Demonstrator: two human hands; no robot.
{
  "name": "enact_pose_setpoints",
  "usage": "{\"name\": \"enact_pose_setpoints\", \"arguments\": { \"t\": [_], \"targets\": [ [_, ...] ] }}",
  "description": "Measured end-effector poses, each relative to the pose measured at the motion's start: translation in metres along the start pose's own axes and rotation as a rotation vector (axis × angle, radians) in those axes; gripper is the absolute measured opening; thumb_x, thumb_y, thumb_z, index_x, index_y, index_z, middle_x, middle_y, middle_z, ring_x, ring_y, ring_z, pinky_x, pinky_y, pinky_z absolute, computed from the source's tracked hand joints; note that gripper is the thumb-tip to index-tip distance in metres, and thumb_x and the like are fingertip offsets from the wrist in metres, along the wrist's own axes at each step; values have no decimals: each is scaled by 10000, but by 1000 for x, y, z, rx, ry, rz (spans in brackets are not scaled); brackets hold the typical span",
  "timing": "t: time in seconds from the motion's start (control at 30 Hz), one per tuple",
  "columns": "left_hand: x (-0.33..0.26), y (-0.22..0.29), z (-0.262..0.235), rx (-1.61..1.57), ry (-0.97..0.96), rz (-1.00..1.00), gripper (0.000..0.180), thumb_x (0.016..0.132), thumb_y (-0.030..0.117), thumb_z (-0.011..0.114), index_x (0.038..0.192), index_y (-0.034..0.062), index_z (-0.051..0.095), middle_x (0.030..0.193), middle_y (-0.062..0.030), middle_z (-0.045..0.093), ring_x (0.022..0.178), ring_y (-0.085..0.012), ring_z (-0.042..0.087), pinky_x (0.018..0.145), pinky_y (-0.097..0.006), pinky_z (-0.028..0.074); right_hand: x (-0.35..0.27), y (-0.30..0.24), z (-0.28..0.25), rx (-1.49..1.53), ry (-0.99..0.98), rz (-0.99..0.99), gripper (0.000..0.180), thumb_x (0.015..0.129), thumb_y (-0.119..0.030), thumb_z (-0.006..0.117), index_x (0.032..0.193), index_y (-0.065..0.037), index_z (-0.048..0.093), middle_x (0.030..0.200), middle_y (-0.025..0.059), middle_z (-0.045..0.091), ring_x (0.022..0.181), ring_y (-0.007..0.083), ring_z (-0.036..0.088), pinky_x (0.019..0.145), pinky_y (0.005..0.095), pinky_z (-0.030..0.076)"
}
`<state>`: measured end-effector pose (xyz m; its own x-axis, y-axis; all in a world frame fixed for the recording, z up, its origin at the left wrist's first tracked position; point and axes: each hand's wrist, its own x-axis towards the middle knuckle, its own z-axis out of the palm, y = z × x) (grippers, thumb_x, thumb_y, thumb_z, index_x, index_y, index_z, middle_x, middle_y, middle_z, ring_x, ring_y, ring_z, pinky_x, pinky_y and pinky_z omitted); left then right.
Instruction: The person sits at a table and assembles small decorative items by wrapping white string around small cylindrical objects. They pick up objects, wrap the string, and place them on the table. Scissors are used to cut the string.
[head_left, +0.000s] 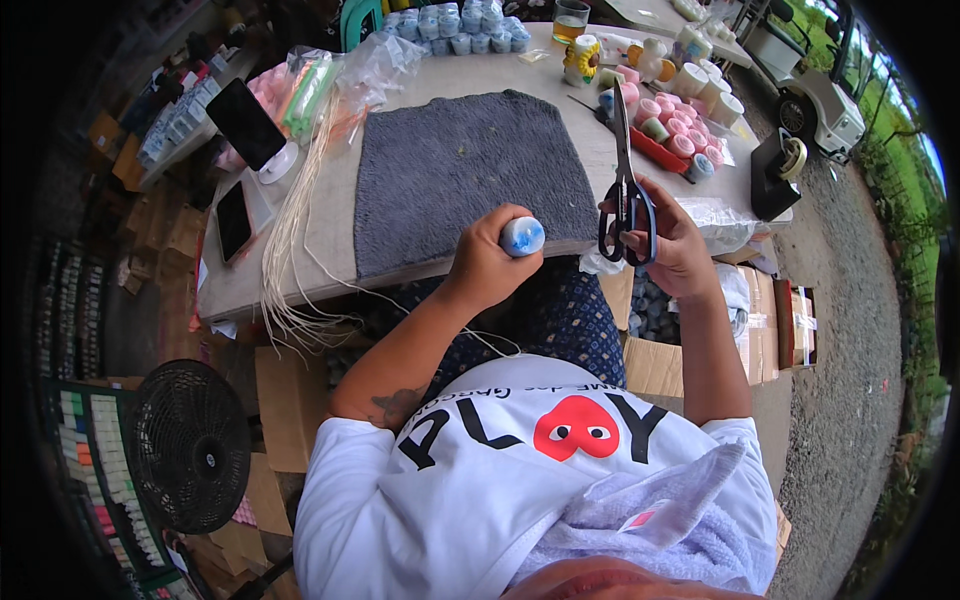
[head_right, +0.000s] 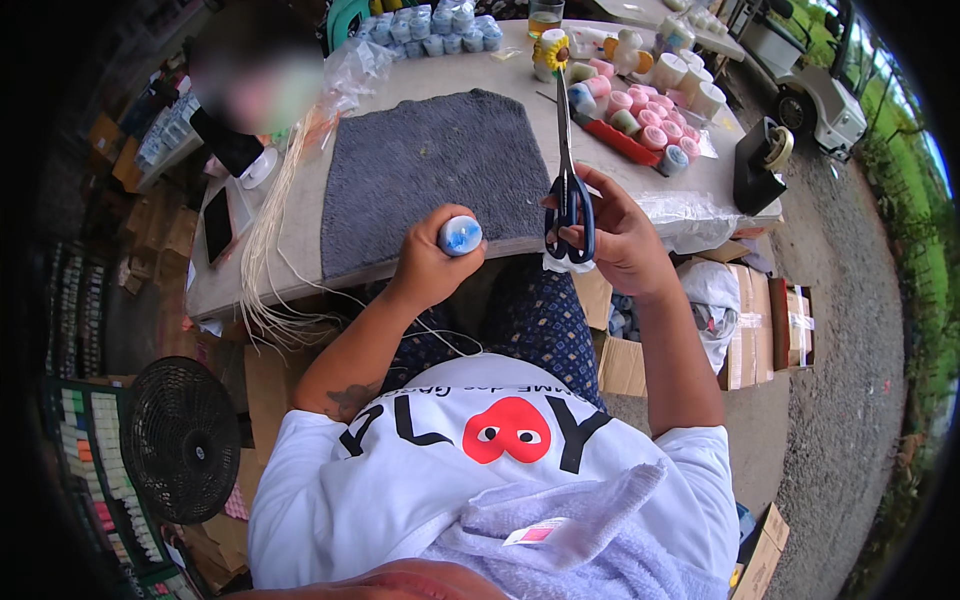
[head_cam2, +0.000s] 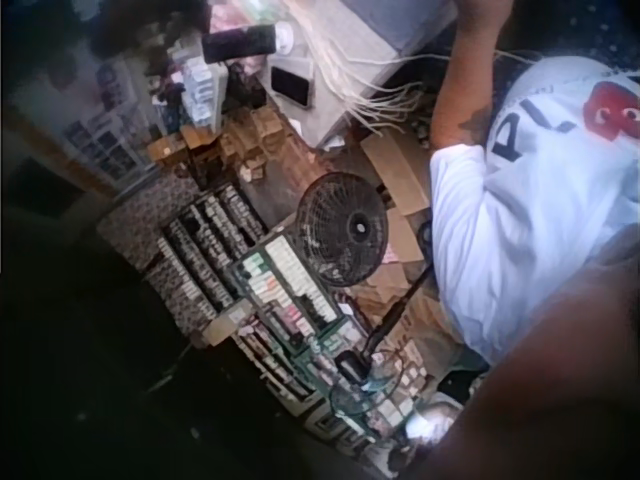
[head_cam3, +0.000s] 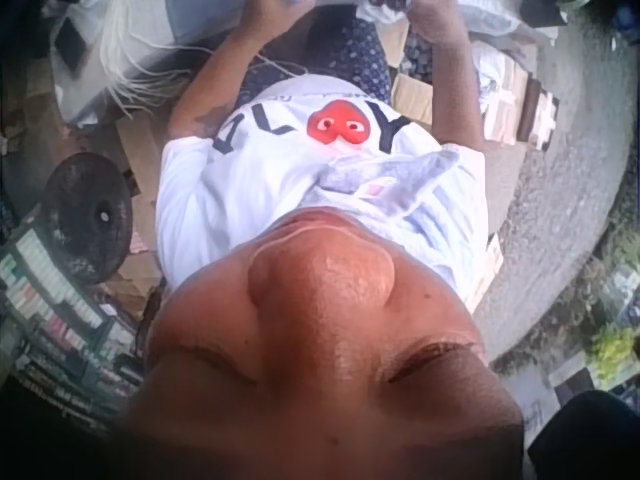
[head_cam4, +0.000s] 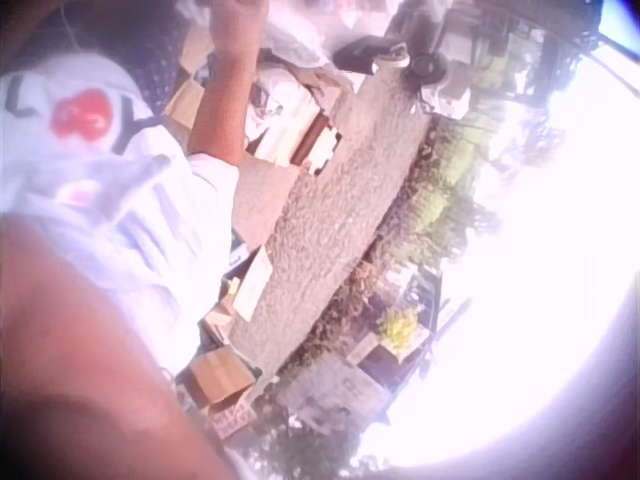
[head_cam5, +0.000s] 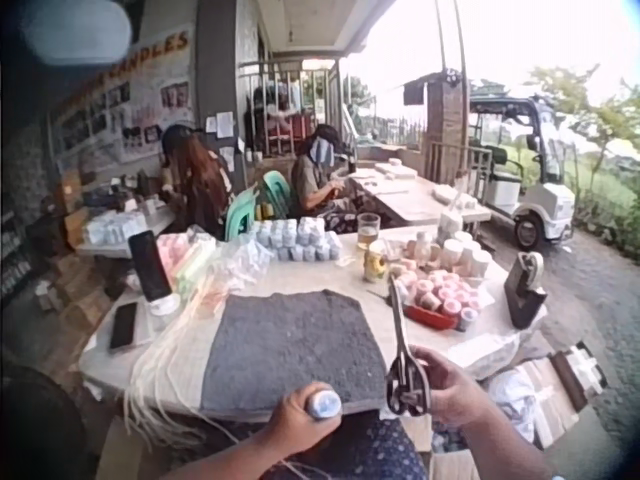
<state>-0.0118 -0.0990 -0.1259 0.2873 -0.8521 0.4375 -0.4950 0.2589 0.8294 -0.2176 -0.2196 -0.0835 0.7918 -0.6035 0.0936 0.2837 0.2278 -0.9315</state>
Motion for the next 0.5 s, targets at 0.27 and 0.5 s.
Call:
{"name": "enact_pose_setpoints", "arguments": {
  "t": [0.27,0.5],
  "targets": [
    [0,6,-3,89,36,70,251,675,66,713,889,47,584,767,-93,629,722,-205,642,658,-320,502,-22,-25,77,-63,42,-563,626,811,-11,647,1334,-79,309,1100,113,535,979,216,589,832,318,498],
    [-3,0,-2,81,51,4,230,662,51,704,864,41,595,768,-87,631,723,-195,643,664,-311,500,-22,8,79,-347,21,-441,546,877,74,495,1331,-62,225,1162,174,518,1080,286,569,911,378,467]
  ]
}}
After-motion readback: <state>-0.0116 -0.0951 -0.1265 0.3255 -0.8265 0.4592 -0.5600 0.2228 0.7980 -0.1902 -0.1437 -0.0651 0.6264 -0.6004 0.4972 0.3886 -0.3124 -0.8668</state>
